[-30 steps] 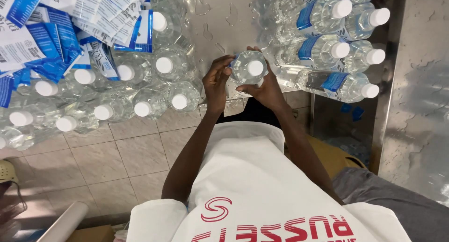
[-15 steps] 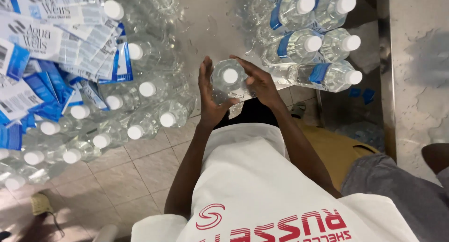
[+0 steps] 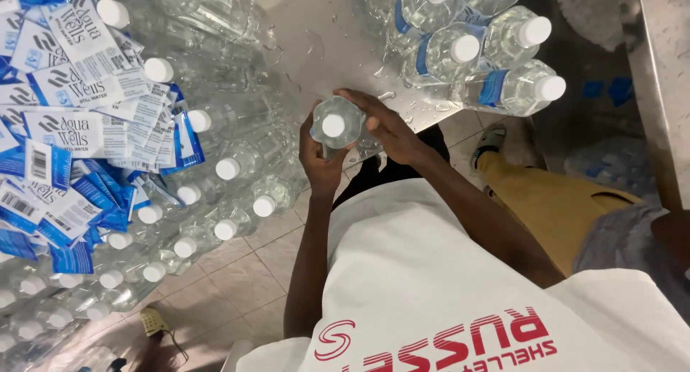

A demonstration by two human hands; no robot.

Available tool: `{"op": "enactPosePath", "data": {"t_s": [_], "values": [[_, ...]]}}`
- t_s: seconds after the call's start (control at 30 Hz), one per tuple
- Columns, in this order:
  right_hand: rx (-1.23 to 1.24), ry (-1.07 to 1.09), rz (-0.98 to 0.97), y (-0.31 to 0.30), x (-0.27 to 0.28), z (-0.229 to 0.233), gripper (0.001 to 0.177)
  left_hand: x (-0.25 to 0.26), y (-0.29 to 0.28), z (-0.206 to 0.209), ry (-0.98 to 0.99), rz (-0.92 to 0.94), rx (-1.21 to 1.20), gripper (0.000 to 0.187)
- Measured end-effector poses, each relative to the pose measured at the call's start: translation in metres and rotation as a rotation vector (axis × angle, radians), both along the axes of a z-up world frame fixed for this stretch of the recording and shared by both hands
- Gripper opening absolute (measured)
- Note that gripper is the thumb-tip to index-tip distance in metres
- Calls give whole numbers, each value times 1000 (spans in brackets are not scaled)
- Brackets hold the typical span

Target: Manually applying plastic labels to clear water bottles by wrapping them around the bottle body.

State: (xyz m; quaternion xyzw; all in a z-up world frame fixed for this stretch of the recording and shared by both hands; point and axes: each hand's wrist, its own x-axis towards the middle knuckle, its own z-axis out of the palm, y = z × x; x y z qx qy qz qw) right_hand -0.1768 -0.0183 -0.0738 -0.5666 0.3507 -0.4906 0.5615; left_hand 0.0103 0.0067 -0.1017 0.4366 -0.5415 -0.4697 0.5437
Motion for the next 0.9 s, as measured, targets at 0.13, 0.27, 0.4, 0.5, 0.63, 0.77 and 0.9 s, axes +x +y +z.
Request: {"op": "enactPosePath", "data": {"t_s": [0.13, 0.27, 0.4, 0.5, 0.63, 0.77, 0.9], "values": [[-3, 31, 7, 0, -3, -8, 69, 4, -6, -6, 30, -30, -1, 88], [-30, 101, 79, -1, -5, -2, 101, 9, -2, -5, 59, -61, 17, 86], [-53, 342, 155, -13, -11, 2, 139, 11, -7, 1, 153, -144, 51, 89], [-36, 408, 82, -8, -8, -37, 130, 16, -3, -38, 308, -137, 45, 103], [109, 408, 16, 13, 1, -45, 112, 5, -8, 8, 379, -47, 4, 97], [65, 473, -118, 31, 4, -35, 113, -3, -1, 32, 66, -83, -58, 134], [1, 452, 6, 23, -22, -14, 103, -13, 7, 18, -11, -61, 48, 139]]}}
